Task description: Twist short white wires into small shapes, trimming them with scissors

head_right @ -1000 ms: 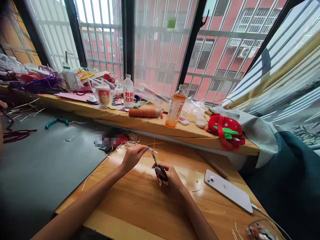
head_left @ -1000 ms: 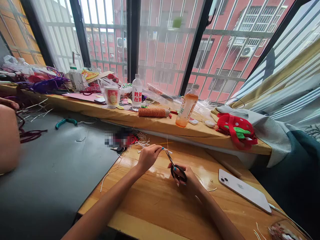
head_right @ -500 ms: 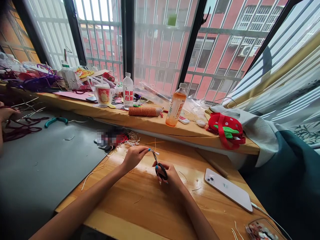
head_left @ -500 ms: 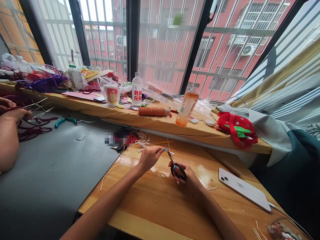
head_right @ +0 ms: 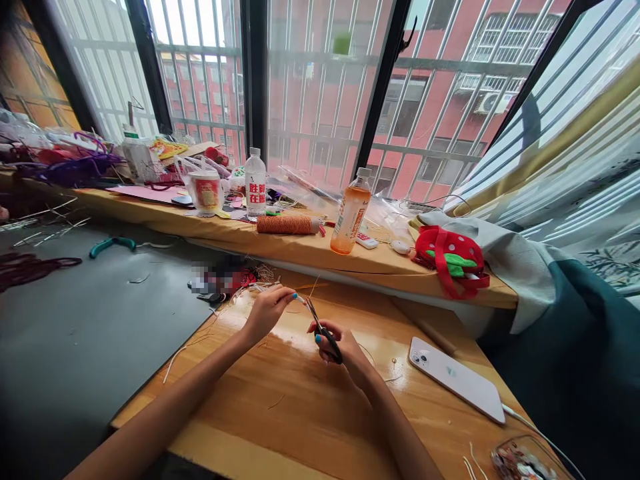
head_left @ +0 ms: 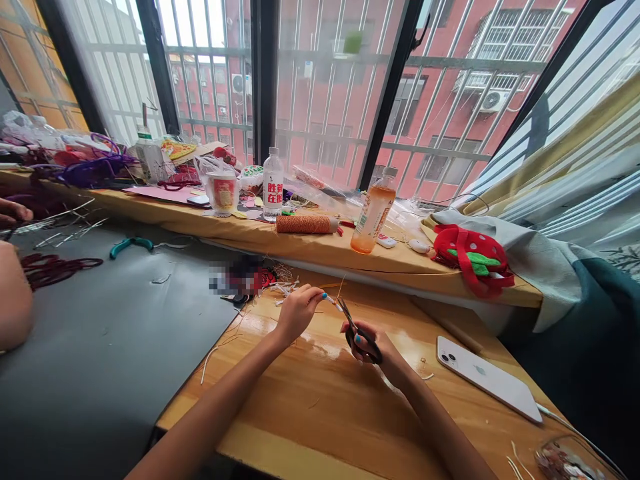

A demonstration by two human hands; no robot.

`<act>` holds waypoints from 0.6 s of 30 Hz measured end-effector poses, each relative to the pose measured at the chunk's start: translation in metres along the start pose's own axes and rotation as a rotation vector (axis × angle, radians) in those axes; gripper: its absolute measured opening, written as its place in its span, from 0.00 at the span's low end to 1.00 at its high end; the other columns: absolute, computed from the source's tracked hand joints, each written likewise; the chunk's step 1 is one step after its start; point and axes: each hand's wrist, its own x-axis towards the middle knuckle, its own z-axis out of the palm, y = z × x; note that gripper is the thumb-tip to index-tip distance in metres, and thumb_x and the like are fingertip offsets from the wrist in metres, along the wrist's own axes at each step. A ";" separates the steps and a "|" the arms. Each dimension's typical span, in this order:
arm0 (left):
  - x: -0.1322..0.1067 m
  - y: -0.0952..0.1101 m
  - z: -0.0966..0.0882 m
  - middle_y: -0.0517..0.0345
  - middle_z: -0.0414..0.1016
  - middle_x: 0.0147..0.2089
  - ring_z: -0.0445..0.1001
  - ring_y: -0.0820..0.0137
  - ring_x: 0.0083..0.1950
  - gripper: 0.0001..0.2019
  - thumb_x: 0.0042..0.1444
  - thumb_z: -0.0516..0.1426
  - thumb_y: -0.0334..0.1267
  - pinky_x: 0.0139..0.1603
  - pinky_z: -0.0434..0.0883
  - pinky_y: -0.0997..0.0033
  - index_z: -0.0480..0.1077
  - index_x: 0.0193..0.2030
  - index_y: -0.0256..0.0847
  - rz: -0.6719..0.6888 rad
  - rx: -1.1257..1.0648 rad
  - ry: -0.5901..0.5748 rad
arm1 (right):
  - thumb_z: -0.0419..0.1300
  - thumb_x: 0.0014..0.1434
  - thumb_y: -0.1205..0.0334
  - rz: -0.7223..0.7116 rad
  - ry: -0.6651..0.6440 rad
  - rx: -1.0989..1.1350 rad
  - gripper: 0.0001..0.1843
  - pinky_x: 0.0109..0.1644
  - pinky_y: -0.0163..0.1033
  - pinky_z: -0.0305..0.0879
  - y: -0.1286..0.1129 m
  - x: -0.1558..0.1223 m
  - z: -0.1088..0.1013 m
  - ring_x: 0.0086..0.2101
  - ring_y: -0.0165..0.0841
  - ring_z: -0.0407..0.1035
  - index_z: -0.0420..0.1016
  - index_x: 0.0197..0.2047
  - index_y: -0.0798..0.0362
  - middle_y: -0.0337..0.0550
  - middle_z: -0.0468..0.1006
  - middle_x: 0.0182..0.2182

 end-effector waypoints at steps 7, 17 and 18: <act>0.000 -0.001 -0.003 0.60 0.64 0.28 0.64 0.76 0.29 0.10 0.55 0.48 0.37 0.30 0.61 0.78 0.68 0.30 0.39 -0.043 0.025 0.057 | 0.50 0.47 0.40 -0.001 -0.180 0.028 0.28 0.18 0.30 0.42 0.010 -0.001 -0.008 0.17 0.23 0.55 0.65 0.38 0.58 0.35 0.62 0.17; -0.002 0.004 -0.004 0.60 0.62 0.26 0.63 0.76 0.28 0.10 0.55 0.48 0.37 0.29 0.61 0.78 0.68 0.32 0.38 0.072 -0.065 0.111 | 0.50 0.46 0.39 0.035 -0.170 0.010 0.29 0.14 0.28 0.39 0.009 0.002 0.002 0.12 0.21 0.52 0.65 0.35 0.59 0.35 0.62 0.15; -0.003 0.004 -0.003 0.60 0.62 0.26 0.63 0.76 0.28 0.10 0.55 0.48 0.37 0.29 0.61 0.78 0.68 0.32 0.38 0.080 -0.062 0.109 | 0.51 0.46 0.39 0.029 -0.157 0.000 0.29 0.14 0.29 0.39 0.008 0.002 0.003 0.12 0.21 0.51 0.65 0.35 0.59 0.34 0.62 0.15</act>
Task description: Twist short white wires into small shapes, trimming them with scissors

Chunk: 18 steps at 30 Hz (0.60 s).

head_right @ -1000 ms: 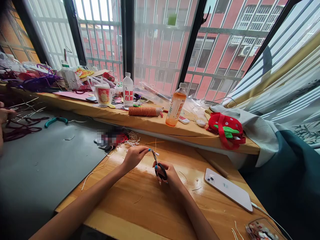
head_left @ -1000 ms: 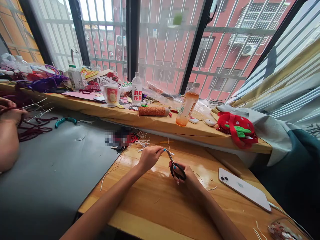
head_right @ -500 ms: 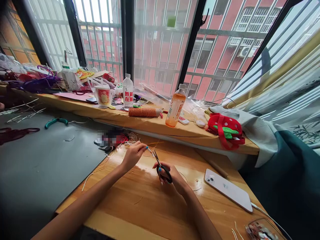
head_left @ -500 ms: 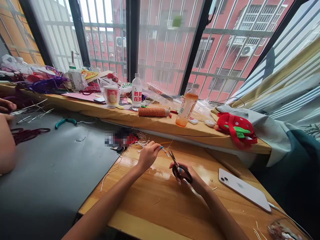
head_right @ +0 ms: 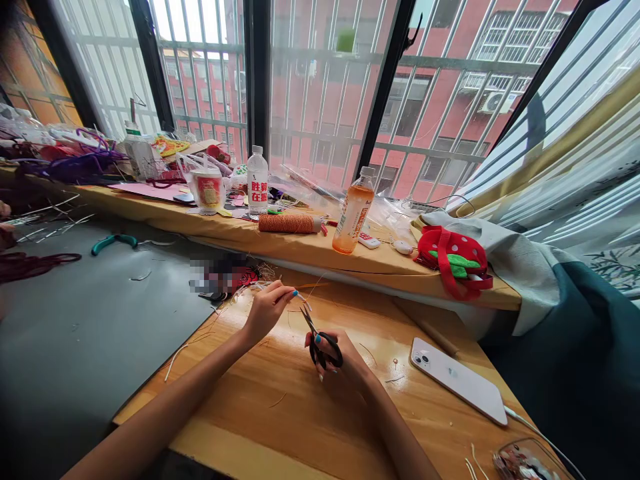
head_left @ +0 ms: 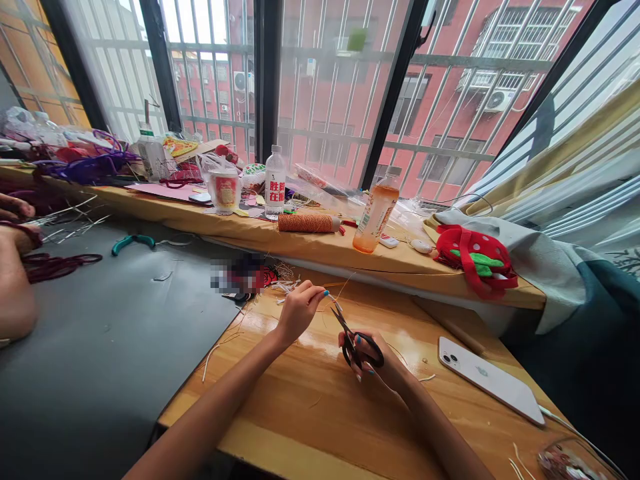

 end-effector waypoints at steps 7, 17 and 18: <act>-0.002 -0.001 0.002 0.59 0.64 0.27 0.64 0.76 0.28 0.09 0.55 0.48 0.36 0.30 0.61 0.78 0.69 0.32 0.38 0.033 0.022 -0.025 | 0.50 0.46 0.39 -0.013 0.086 -0.011 0.27 0.15 0.30 0.38 0.000 0.001 0.000 0.12 0.21 0.51 0.65 0.32 0.59 0.33 0.61 0.13; -0.003 0.000 0.003 0.59 0.63 0.27 0.64 0.76 0.29 0.10 0.55 0.47 0.36 0.30 0.61 0.78 0.68 0.33 0.38 0.060 0.043 -0.035 | 0.52 0.48 0.44 -0.026 0.058 0.001 0.24 0.15 0.29 0.37 0.003 0.002 0.002 0.11 0.20 0.49 0.65 0.35 0.59 0.31 0.60 0.12; -0.003 0.000 0.003 0.59 0.63 0.27 0.64 0.76 0.29 0.10 0.55 0.48 0.36 0.30 0.61 0.78 0.69 0.32 0.38 0.061 0.046 -0.033 | 0.53 0.48 0.44 -0.020 0.060 0.002 0.24 0.15 0.29 0.37 0.004 0.003 0.001 0.11 0.20 0.49 0.65 0.34 0.59 0.31 0.60 0.12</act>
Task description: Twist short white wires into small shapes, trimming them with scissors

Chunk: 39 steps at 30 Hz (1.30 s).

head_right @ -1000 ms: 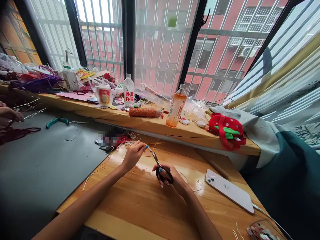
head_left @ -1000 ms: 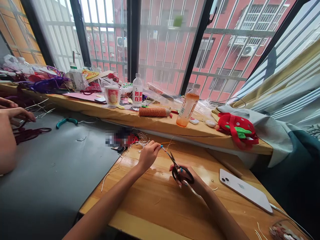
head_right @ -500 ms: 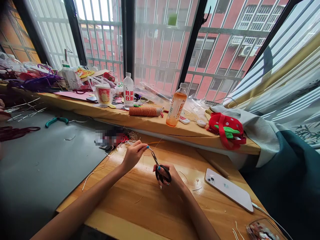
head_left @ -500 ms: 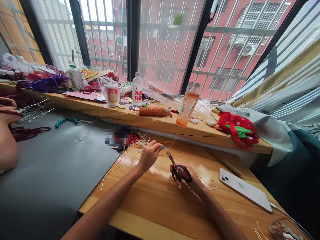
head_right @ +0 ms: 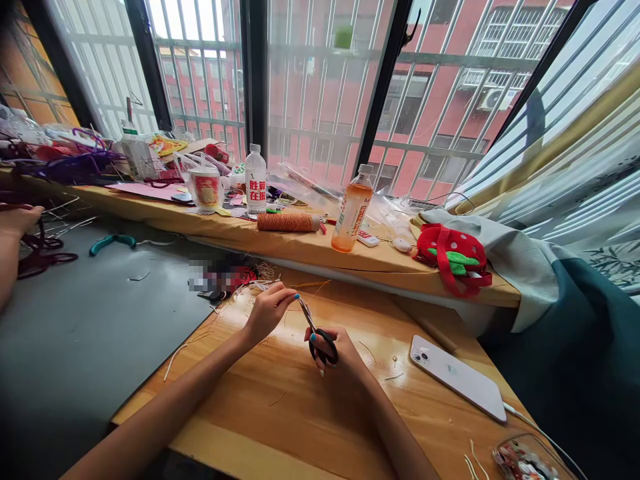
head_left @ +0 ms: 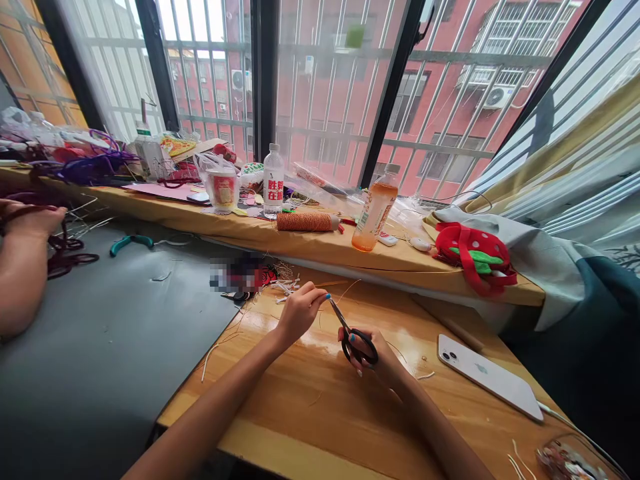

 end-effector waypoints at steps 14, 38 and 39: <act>0.000 0.001 -0.001 0.58 0.64 0.27 0.64 0.75 0.29 0.10 0.55 0.47 0.37 0.30 0.62 0.78 0.69 0.33 0.38 0.000 -0.019 0.005 | 0.52 0.47 0.43 0.001 0.002 0.015 0.24 0.14 0.29 0.37 0.007 0.001 0.001 0.11 0.20 0.52 0.65 0.33 0.59 0.33 0.62 0.14; 0.003 0.002 -0.005 0.59 0.62 0.26 0.63 0.76 0.27 0.10 0.55 0.48 0.36 0.29 0.61 0.78 0.69 0.31 0.38 -0.053 -0.061 0.016 | 0.55 0.45 0.45 0.013 0.050 0.002 0.20 0.14 0.29 0.38 0.003 -0.001 0.004 0.10 0.19 0.47 0.61 0.25 0.56 0.29 0.55 0.12; 0.004 0.001 -0.006 0.60 0.61 0.26 0.62 0.76 0.27 0.10 0.55 0.48 0.36 0.29 0.61 0.78 0.69 0.31 0.38 -0.067 -0.064 0.020 | 0.56 0.44 0.45 0.019 0.053 0.002 0.20 0.13 0.29 0.39 0.002 -0.001 0.003 0.10 0.19 0.47 0.61 0.24 0.56 0.29 0.54 0.13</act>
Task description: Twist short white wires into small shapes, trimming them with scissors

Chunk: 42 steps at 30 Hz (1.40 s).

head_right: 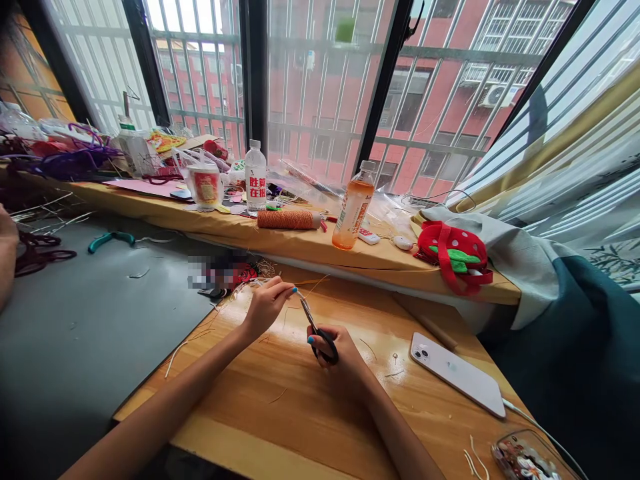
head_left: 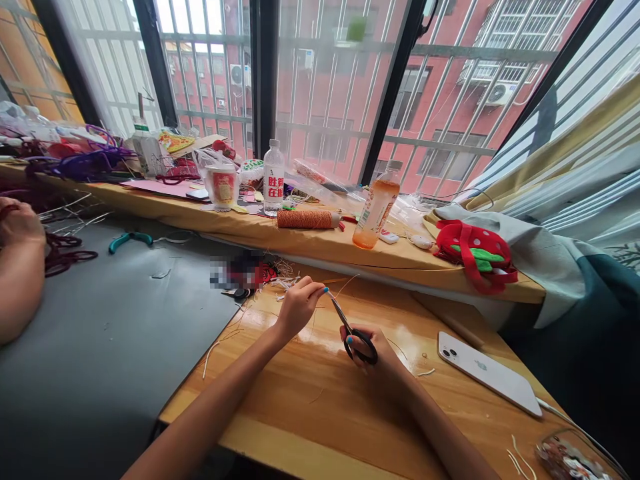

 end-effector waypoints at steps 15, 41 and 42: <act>0.002 -0.002 -0.001 0.60 0.60 0.26 0.62 0.76 0.29 0.09 0.55 0.48 0.35 0.31 0.60 0.77 0.67 0.29 0.37 -0.027 -0.007 -0.060 | 0.58 0.43 0.47 0.084 0.022 -0.161 0.19 0.15 0.28 0.48 -0.003 0.000 -0.006 0.13 0.21 0.54 0.65 0.29 0.57 0.31 0.57 0.16; 0.015 -0.033 -0.017 0.63 0.64 0.21 0.62 0.76 0.23 0.12 0.52 0.47 0.41 0.23 0.56 0.79 0.68 0.30 0.37 -0.383 -0.064 0.064 | 0.58 0.45 0.56 -0.214 0.290 -0.832 0.22 0.37 0.38 0.61 0.000 0.001 -0.022 0.34 0.35 0.65 0.66 0.45 0.52 0.45 0.70 0.36; 0.016 -0.038 -0.018 0.63 0.64 0.19 0.62 0.76 0.22 0.12 0.52 0.47 0.42 0.22 0.56 0.79 0.67 0.30 0.37 -0.431 -0.093 0.064 | 0.58 0.44 0.57 -0.236 0.235 -0.893 0.27 0.43 0.40 0.59 -0.001 0.000 -0.022 0.40 0.37 0.63 0.62 0.50 0.52 0.47 0.68 0.41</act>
